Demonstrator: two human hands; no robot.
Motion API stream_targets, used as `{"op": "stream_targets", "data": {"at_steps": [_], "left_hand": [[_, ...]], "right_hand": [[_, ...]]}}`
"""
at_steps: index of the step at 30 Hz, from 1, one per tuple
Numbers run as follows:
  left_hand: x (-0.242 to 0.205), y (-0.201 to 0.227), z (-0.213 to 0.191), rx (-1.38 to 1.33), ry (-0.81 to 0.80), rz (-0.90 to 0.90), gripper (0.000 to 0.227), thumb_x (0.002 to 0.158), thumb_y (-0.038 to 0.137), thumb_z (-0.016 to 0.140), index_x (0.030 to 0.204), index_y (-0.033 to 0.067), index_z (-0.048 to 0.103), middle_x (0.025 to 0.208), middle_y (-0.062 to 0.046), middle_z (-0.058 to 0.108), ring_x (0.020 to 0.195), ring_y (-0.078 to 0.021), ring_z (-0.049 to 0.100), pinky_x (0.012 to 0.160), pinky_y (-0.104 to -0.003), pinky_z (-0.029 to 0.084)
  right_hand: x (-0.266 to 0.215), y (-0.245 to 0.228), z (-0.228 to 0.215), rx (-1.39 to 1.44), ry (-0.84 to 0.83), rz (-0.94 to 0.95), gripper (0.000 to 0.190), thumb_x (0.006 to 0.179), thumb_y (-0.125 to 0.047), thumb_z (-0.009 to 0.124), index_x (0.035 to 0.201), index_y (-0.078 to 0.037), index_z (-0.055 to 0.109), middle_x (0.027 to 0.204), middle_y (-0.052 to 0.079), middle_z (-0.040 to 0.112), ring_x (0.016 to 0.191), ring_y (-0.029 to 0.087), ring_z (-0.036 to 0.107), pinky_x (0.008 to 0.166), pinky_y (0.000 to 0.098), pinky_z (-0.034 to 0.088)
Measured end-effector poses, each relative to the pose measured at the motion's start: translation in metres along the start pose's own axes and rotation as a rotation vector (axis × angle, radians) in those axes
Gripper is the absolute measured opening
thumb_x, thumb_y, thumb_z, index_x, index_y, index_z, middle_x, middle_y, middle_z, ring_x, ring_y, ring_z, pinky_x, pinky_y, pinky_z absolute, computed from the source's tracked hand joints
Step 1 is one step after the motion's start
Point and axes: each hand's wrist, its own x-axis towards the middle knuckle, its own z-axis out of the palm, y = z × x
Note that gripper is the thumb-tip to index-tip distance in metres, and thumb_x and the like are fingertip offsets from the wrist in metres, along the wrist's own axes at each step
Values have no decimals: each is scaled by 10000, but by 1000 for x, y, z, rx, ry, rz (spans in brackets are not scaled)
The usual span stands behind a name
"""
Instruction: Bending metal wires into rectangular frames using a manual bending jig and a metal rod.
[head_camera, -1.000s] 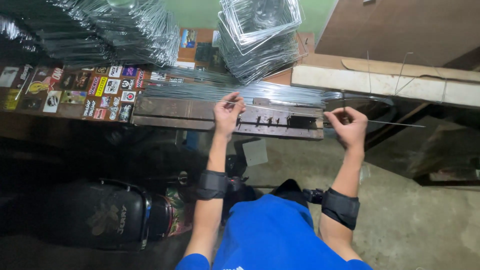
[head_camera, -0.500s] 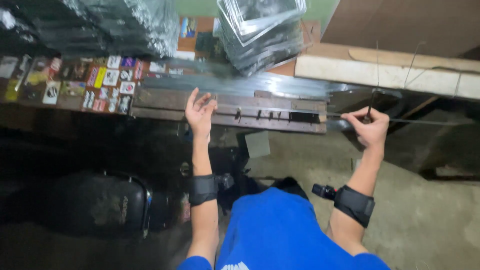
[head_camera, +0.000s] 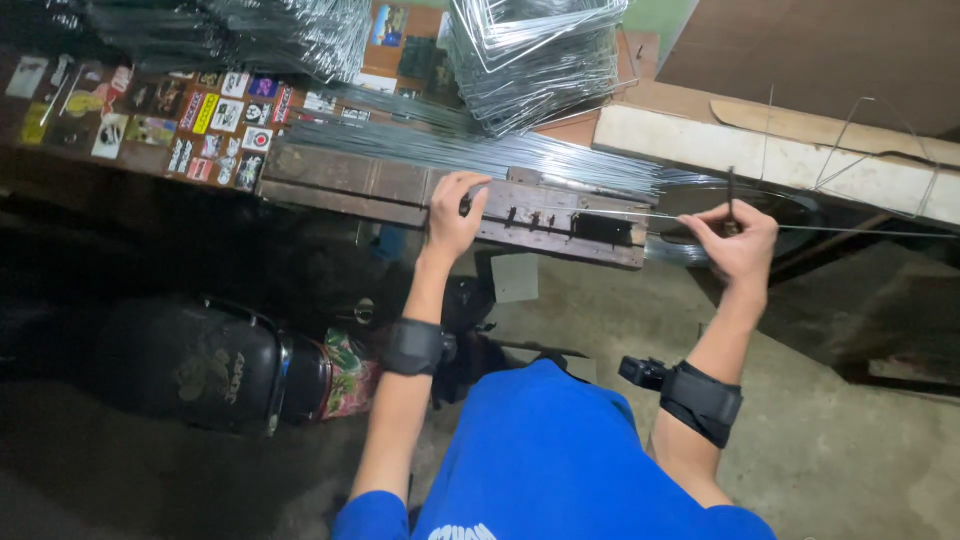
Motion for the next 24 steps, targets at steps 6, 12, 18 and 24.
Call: {"op": "stream_targets", "data": {"at_steps": [6, 12, 18, 24], "left_hand": [[-19, -22, 28, 259, 176, 24, 87, 863, 132, 755, 948, 121, 770, 955, -50, 738, 950, -279, 661, 857, -420, 481], [-17, -5, 30, 265, 202, -42, 70, 872, 160, 760, 941, 148, 768, 947, -42, 742, 946, -279, 670, 856, -392, 519], [-16, -7, 32, 262, 206, 3, 150, 881, 150, 749, 1025, 115, 774, 950, -71, 739, 929, -308, 662, 832, -402, 530], [-18, -9, 33, 280, 216, -29, 147, 892, 128, 750, 1034, 99, 773, 888, -87, 708, 878, -320, 638, 810, -410, 514]], "right_hand": [[-2, 7, 18, 5, 14, -20, 377, 847, -96, 938, 729, 16, 598, 752, 11, 684, 665, 20, 497, 579, 216, 378], [-9, 8, 27, 101, 3, 97, 282, 826, -97, 919, 766, -4, 660, 731, 0, 689, 645, 8, 513, 572, 203, 391], [-15, 9, 31, 154, 50, 80, 256, 829, -84, 926, 792, 3, 689, 723, -19, 647, 651, 13, 504, 588, 199, 395], [-12, -35, 15, 75, 90, -35, 254, 803, -78, 943, 799, 16, 707, 752, -13, 569, 649, 44, 478, 581, 225, 356]]}}
